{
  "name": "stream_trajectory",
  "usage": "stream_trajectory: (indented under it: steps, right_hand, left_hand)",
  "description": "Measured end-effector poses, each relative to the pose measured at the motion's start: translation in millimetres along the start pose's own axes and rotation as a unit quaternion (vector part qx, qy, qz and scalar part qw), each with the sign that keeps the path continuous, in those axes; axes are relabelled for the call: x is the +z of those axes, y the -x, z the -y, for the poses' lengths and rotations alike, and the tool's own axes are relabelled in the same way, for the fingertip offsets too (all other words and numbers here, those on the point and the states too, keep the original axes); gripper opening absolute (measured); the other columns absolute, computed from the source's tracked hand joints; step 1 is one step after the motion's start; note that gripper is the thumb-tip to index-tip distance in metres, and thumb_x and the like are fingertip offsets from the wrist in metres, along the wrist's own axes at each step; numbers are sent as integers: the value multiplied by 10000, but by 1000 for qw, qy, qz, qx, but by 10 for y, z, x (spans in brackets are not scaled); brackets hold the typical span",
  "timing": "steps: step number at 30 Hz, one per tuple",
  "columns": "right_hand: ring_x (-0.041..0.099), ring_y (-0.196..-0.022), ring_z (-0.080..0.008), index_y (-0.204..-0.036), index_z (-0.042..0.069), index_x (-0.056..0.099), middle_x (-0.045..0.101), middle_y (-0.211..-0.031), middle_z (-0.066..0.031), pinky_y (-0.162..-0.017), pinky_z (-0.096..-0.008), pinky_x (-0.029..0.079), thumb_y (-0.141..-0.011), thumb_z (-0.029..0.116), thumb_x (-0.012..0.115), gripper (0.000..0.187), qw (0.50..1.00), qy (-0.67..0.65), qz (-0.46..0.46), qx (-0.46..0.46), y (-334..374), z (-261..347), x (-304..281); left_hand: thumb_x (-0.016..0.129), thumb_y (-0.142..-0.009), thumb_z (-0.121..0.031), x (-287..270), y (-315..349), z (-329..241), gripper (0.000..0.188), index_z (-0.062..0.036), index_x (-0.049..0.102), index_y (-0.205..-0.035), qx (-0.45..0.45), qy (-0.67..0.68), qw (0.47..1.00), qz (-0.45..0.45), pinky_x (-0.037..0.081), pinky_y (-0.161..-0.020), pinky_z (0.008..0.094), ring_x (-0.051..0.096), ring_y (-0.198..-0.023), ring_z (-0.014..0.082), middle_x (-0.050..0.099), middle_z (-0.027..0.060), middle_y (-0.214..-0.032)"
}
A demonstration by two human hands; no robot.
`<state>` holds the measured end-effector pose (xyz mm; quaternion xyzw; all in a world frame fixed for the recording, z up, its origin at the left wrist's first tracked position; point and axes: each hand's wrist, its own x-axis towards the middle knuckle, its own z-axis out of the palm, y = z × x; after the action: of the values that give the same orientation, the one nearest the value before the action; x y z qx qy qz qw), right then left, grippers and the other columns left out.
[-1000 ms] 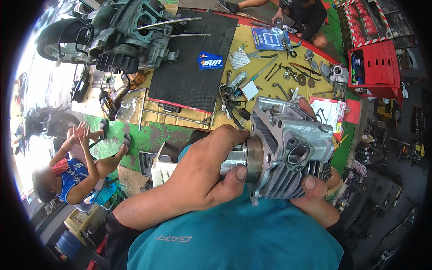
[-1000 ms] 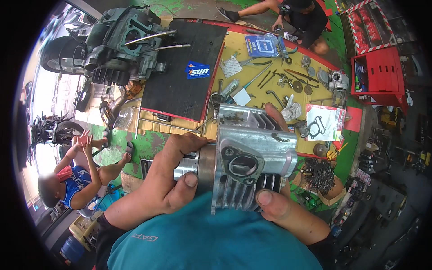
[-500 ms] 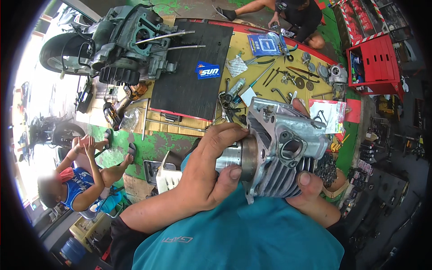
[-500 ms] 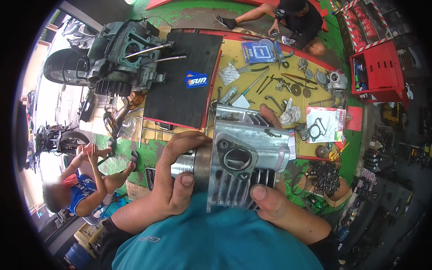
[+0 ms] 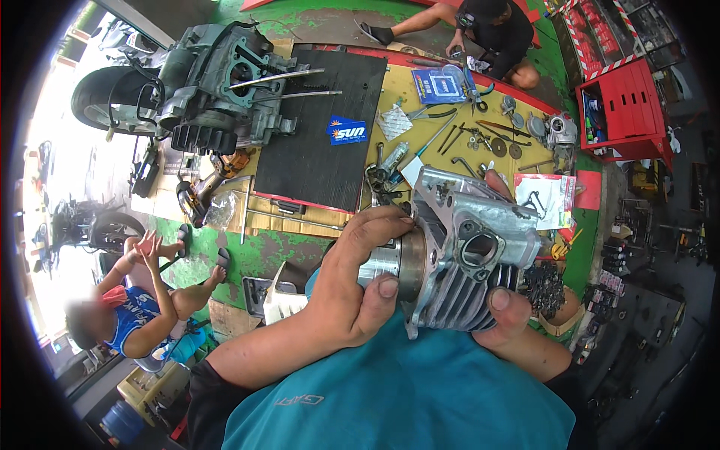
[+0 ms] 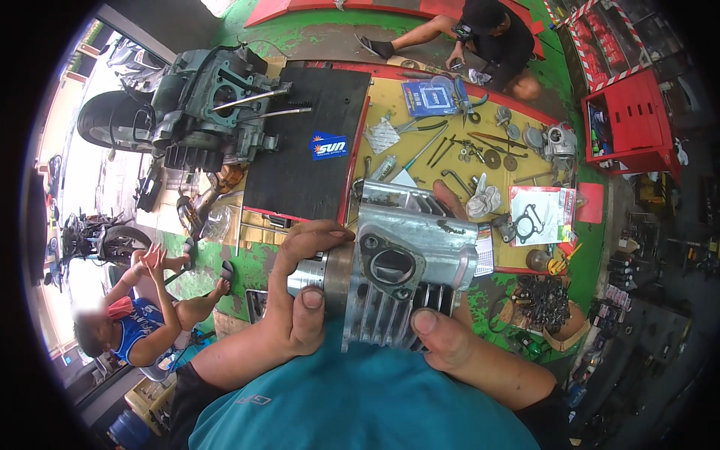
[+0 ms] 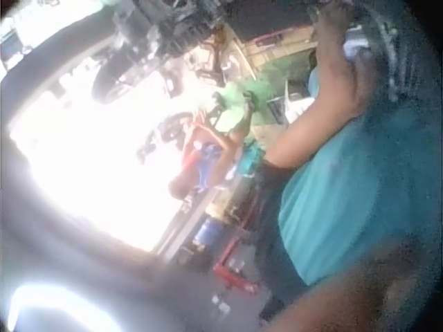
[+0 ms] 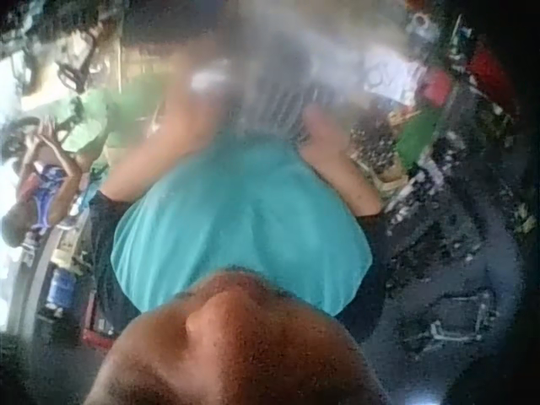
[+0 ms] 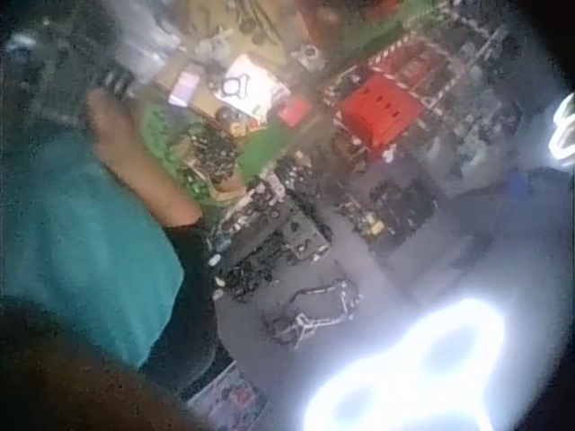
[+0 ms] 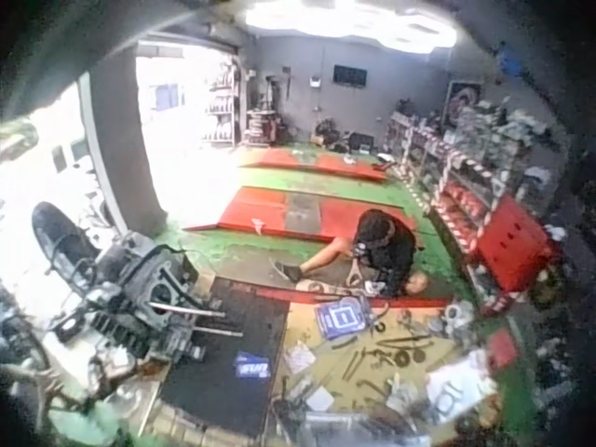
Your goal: The person holds a motorcycle engine cylinder and piston assembly, rotating it to inspect the fit and alignment of the piston rings. They manipulate the assembly with both hands, checking the internal components before placing it on the workbench.
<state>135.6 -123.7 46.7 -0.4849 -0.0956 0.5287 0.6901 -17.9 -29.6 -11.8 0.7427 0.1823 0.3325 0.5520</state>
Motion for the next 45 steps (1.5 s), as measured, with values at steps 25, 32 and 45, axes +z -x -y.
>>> stream_trajectory:
  steps: [25, 32, 45]
  right_hand:
    - [395, -1416, -352, -1603, 124, 148, 376, -1521, -182, -1192, -492, 314, -657, 416, 744, 1155, 1000, 18, -3, -15, 58, -35, 0]
    - [396, -1414, -356, -1605, 117, 151, 378, -1525, -189, -1192, -495, 308, -669, 429, 723, 1139, 999, 27, -1, -37, 33, -77, -28]
    - [530, -1279, -312, -1600, 134, 156, 465, -1447, -174, -1070, -471, 459, -777, 374, 699, 1015, 1000, -1, 4, -20, 36, -169, -219]
  left_hand:
    - [480, -997, -304, -70, -68, -6, 488, 58, 475, -1323, 2, -5, 999, 42, 420, -1027, 473, 535, -1184, 444, 523, 270, -1279]
    - [408, -1031, -338, -1, -85, -6, 511, 79, 465, -1319, 1, 26, 1000, 16, 405, -1033, 472, 526, -1189, 432, 528, 268, -1266]
    - [326, -1054, -413, 113, -102, 44, 558, 74, 473, -1284, -46, 102, 993, -26, 391, -1023, 428, 531, -1130, 377, 522, 248, -1217]
